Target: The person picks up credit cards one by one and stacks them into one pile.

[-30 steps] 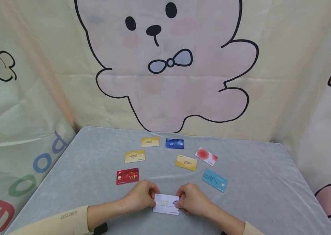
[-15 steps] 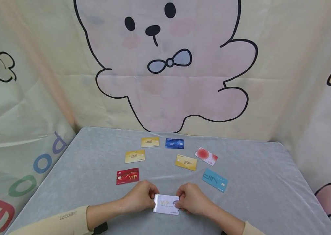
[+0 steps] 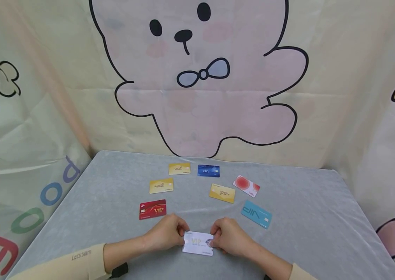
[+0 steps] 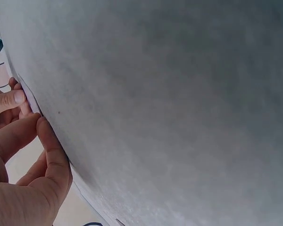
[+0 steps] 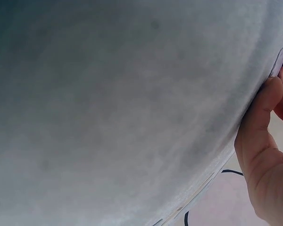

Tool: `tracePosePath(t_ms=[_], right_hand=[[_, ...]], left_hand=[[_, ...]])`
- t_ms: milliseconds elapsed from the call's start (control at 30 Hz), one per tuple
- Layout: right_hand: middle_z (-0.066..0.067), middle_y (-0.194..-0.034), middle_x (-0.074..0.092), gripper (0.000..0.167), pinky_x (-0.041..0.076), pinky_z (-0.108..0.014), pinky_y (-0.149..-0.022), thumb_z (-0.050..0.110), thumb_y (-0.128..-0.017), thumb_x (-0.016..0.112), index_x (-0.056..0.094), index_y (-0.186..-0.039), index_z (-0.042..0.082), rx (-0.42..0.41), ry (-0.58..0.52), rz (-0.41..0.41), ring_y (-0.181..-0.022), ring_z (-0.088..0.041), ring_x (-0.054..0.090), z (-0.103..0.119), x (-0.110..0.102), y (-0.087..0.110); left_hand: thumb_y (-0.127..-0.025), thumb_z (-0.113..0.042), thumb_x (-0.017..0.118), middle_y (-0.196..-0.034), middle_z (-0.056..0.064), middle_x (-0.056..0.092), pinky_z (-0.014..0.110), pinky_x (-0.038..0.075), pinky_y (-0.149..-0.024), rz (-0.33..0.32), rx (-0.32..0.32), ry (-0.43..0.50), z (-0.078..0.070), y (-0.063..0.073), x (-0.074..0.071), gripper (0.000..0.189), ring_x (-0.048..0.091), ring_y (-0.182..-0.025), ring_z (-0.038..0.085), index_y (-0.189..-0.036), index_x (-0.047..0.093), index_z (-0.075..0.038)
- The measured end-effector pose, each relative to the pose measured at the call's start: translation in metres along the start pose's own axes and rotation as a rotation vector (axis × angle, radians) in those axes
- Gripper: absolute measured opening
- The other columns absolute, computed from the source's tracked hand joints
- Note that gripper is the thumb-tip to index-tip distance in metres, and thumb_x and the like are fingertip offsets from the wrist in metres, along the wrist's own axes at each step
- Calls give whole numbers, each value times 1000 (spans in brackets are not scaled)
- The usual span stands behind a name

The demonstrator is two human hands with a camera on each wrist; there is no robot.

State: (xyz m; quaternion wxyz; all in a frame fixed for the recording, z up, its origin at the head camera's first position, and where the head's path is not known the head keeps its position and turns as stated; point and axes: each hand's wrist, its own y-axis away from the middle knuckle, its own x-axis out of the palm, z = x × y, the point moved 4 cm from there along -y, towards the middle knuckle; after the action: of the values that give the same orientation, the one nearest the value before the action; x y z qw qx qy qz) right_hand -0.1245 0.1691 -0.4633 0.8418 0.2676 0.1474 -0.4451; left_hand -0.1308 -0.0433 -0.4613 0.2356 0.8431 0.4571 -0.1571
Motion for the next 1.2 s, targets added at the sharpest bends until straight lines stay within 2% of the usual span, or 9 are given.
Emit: tracePosePath(t_ms=[267, 433, 533, 767, 1200], right_hand=[[-3, -72, 60, 15, 42, -18, -49, 4, -87, 84, 71, -94, 4, 11, -7, 8, -53, -13, 52, -2, 0, 0], [-3, -75, 60, 18, 45, -20, -51, 7, -88, 84, 70, -100, 3, 6, -24, 16, -58, -15, 54, -1, -3, -1], [-3, -78, 61, 20, 48, -22, -55, 8, -88, 84, 71, -102, 1, -9, -20, 11, -66, -18, 57, 2, -8, 0], [-2, -89, 66, 24, 54, -23, -70, 9, -90, 82, 71, -110, 1, -36, -25, -16, -83, -21, 60, 11, -20, 0], [-2, -93, 68, 24, 55, -22, -72, 9, -90, 81, 72, -110, -2, -134, -14, -93, -85, -23, 62, 30, -30, -8]], left_hand=[[-81, 5, 81, -67, 0, 60, 24, 44, -53, 26, 34, -14, 3, -2, -3, 17, 53, -59, 12, -97, 77, 5], [-80, 3, 81, -72, 1, 60, 24, 42, -54, -12, 17, -5, 3, 1, -11, 21, 53, -65, 16, -101, 78, 4], [-79, 2, 82, -70, 2, 61, 23, 43, -54, -41, 15, -2, -4, 6, -20, 24, 54, -64, 16, -102, 78, 3], [-80, 1, 83, -73, 0, 62, 25, 49, -56, -97, 66, -27, -18, 12, -42, 29, 57, -63, 15, -108, 76, 5], [-80, 0, 84, -87, 2, 65, 27, 54, -66, -187, 70, 17, -16, 21, -59, 37, 61, -79, 16, -116, 73, 2]])
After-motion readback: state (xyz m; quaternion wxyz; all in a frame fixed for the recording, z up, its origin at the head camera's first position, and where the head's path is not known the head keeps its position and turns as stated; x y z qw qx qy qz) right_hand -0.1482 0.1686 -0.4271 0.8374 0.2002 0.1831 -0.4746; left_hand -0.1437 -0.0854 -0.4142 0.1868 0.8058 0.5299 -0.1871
